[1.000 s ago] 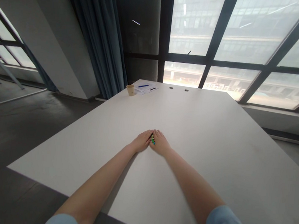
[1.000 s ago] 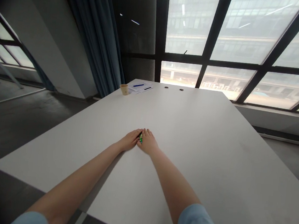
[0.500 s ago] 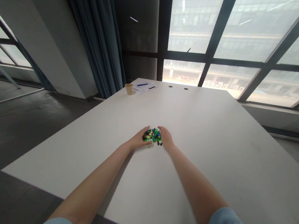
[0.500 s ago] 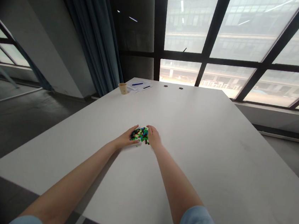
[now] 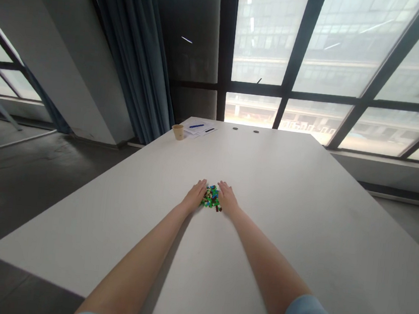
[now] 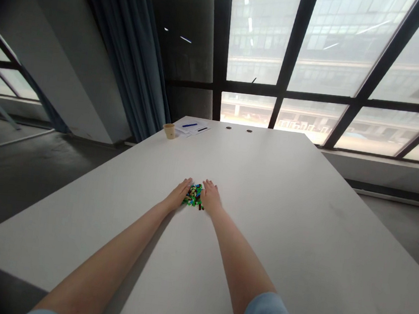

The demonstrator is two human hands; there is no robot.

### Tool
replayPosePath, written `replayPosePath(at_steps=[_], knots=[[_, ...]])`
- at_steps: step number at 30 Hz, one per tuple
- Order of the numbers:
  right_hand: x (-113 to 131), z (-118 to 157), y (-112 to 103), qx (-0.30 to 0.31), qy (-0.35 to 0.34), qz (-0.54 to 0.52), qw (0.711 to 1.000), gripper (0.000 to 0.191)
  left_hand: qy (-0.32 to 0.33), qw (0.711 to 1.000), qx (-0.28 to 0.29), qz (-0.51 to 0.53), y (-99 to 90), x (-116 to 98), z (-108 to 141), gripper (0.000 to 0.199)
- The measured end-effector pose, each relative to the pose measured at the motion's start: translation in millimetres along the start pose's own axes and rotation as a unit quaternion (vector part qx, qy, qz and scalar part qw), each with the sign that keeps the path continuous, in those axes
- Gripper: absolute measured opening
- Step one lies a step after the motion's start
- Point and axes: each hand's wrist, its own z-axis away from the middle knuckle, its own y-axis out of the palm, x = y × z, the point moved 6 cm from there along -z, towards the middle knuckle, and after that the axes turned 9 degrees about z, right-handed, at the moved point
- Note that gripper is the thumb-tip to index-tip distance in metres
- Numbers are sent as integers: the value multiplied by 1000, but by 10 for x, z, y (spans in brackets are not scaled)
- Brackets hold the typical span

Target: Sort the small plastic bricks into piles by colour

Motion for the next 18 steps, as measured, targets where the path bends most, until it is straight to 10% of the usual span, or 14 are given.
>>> replayPosePath(at_steps=[10,18], knots=[[86,113,-71,55,-59,-26,996,48,19,995,-32,91,176,-241,116,45],[-556,540,-810,-21,51,-17,998,44,-22,971,-166,168,-233,-84,336,39]])
